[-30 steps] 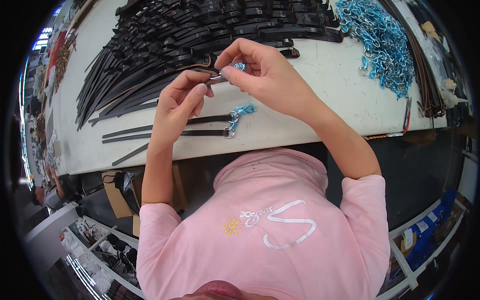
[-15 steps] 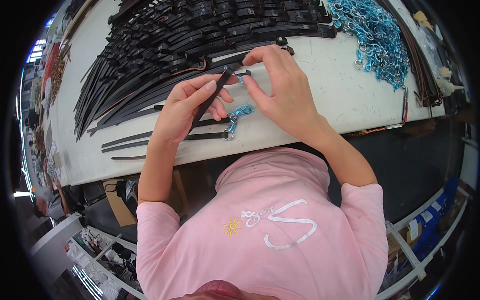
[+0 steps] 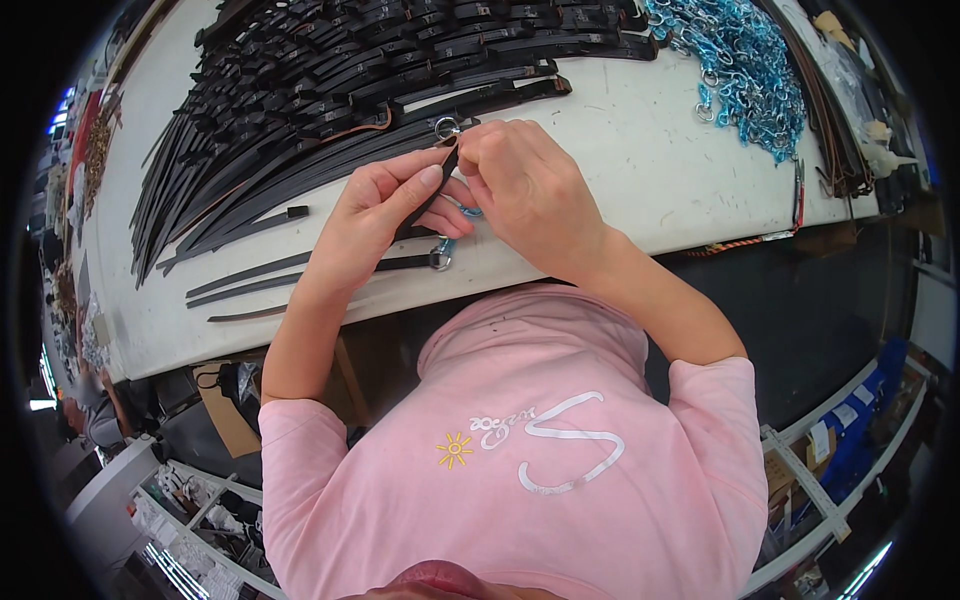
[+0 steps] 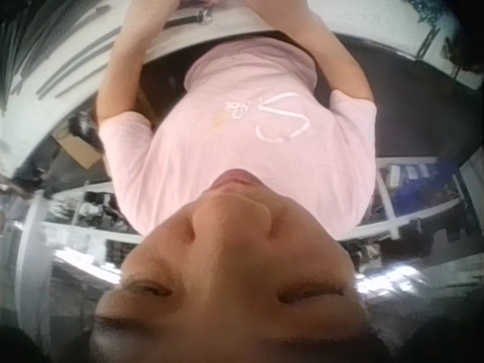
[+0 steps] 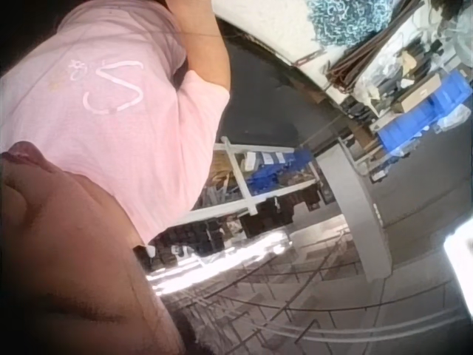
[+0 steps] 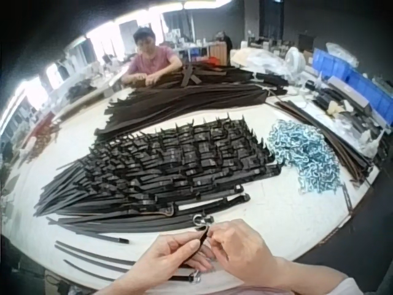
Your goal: The person assembles keychains by threading black leather straps through silver metal rings and attaching blue plastic clips. They repeatedly pick up straps and rings, thread the strap through the ring, and then attach the clip to the ring, placing the finished items on the table.
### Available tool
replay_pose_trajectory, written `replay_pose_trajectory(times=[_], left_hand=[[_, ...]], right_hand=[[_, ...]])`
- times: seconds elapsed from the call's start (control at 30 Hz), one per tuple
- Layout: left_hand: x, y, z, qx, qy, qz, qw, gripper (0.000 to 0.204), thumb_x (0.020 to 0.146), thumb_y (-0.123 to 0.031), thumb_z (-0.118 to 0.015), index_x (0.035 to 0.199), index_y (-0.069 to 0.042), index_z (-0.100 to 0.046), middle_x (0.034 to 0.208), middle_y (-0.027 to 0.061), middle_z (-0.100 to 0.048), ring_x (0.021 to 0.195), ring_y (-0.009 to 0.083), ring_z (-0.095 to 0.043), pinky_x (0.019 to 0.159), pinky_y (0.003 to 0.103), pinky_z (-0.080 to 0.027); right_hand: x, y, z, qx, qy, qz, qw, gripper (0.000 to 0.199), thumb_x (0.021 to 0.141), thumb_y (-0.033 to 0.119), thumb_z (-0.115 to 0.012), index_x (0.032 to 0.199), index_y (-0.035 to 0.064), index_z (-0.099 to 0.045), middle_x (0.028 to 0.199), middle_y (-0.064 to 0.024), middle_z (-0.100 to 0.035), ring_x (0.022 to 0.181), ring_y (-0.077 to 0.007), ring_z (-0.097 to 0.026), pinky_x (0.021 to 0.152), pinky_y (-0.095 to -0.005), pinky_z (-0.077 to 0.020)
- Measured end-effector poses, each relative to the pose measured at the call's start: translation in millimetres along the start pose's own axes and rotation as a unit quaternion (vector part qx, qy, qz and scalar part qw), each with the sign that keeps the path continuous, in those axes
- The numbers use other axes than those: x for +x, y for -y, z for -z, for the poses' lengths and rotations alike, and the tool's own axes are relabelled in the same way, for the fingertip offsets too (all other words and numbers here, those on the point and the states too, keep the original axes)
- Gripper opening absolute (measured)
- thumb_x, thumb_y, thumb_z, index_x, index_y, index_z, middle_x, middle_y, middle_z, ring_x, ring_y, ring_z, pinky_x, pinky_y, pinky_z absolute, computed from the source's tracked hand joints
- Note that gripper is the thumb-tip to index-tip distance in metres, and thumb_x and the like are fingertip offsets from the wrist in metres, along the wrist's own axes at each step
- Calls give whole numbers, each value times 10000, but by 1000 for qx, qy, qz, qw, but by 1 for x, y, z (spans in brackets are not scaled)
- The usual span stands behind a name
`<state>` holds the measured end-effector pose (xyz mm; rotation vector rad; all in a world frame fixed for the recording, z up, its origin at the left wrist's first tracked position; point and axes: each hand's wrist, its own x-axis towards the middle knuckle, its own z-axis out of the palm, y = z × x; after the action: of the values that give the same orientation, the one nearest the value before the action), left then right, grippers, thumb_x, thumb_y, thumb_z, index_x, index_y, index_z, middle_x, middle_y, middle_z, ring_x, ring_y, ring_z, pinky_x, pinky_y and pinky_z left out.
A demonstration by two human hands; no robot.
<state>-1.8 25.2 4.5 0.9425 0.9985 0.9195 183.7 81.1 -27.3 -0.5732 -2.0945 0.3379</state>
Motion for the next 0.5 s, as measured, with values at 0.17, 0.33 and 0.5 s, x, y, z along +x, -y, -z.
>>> replay_pose_trajectory(times=[0.17, 0.33, 0.5], left_hand=[[3, 4, 0, 36, 13, 0, 999, 378, 1079, -172, -431, 1349, 64, -550, 966, 116, -691, 778, 159, -685, 737, 265, -570], [3, 5, 4, 53, 14, 13, 998, 373, 1072, -179, -448, 1333, 61, -564, 907, 108, -693, 720, 129, -662, 683, 248, -550], [0, 1, 14, -2, 3, 21, 1000, 388, 1061, -205, -484, 1329, 63, -565, 868, 131, -695, 676, 132, -659, 641, 245, -544]], right_hand=[[7, -4, 5, -29, 76, 54, 995, 293, 716, -3, -706, 956, 18, -538, 921, -114, -598, 835, -295, -606, 758, -376, -512], [12, -8, 7, 56, 143, -1, 988, 271, 724, -30, -690, 954, 24, -558, 888, -115, -598, 821, -274, -612, 779, -366, -509], [7, -8, 33, 409, 196, -202, 868, 165, 839, -42, -636, 957, 46, -562, 868, -73, -618, 774, -169, -621, 705, -297, -510]])
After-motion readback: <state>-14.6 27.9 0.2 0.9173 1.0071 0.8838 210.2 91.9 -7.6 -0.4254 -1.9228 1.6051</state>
